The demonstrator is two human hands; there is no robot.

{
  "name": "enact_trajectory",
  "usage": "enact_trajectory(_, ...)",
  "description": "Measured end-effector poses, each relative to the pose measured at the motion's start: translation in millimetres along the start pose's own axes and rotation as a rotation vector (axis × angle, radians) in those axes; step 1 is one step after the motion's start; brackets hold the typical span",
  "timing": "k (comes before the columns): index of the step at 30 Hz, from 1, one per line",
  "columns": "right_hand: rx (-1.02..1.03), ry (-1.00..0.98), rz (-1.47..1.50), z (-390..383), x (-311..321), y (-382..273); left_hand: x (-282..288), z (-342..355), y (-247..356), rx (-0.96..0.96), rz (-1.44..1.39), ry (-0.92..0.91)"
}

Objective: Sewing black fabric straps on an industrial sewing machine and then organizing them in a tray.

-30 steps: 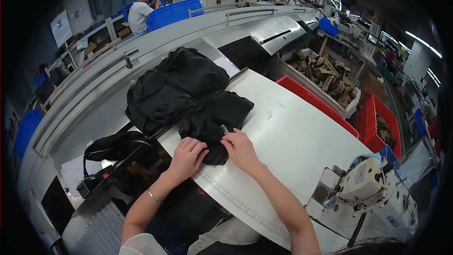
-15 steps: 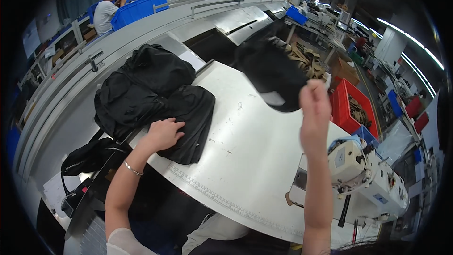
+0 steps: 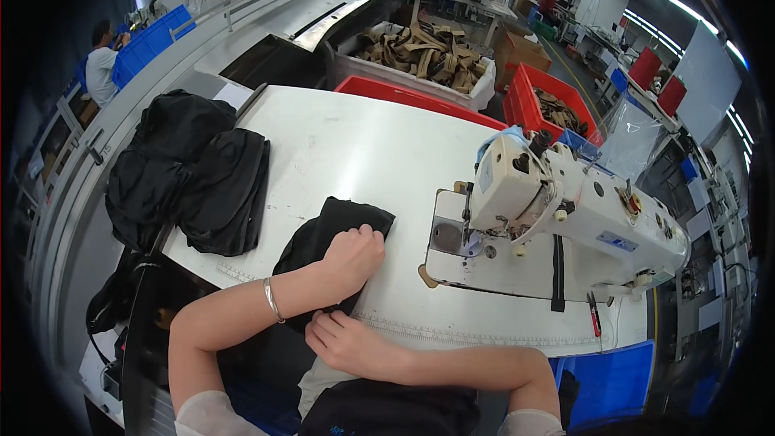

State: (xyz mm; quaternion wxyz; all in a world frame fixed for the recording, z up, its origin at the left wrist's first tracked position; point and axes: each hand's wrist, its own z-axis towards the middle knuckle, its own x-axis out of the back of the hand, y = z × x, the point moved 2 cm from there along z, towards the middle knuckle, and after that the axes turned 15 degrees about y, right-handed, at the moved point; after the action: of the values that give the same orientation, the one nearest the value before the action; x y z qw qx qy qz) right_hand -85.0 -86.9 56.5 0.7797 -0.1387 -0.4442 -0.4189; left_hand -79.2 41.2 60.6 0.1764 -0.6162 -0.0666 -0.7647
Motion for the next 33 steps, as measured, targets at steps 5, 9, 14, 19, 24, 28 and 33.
enact_trajectory(5, 0.087, 0.245, 0.226, -40.2, 40.1, 26.5, 49.4, -12.5, -34.1, 0.311, -0.680, 0.278)
enact_trajectory(9, 0.069, 0.128, -0.193, -33.8, 16.1, 89.9, 75.1, -10.6, -35.2, 0.360, -0.690, 0.306)
enact_trajectory(14, -0.126, -0.061, -0.250, -26.9, -29.5, 104.3, 77.3, 7.0, -21.4, 0.256, -0.215, 0.587)
enact_trajectory(19, -0.359, 0.046, 0.500, -65.0, -8.6, 75.5, -15.1, 54.5, -3.3, 0.017, -0.177, 0.558)
enact_trajectory(24, -0.392, -0.114, 0.315, -123.9, 41.3, 84.7, -45.0, 86.6, 24.4, 0.033, -0.509, 0.320)
enact_trajectory(28, -0.422, -0.086, 0.519, -141.0, 43.8, 100.6, -61.5, 120.5, 29.5, -0.108, -0.588, 0.465)
enact_trajectory(33, -0.480, -0.044, 0.432, -155.1, 28.6, 113.1, -88.3, 156.8, 25.5, -0.054, -0.493, 0.054)
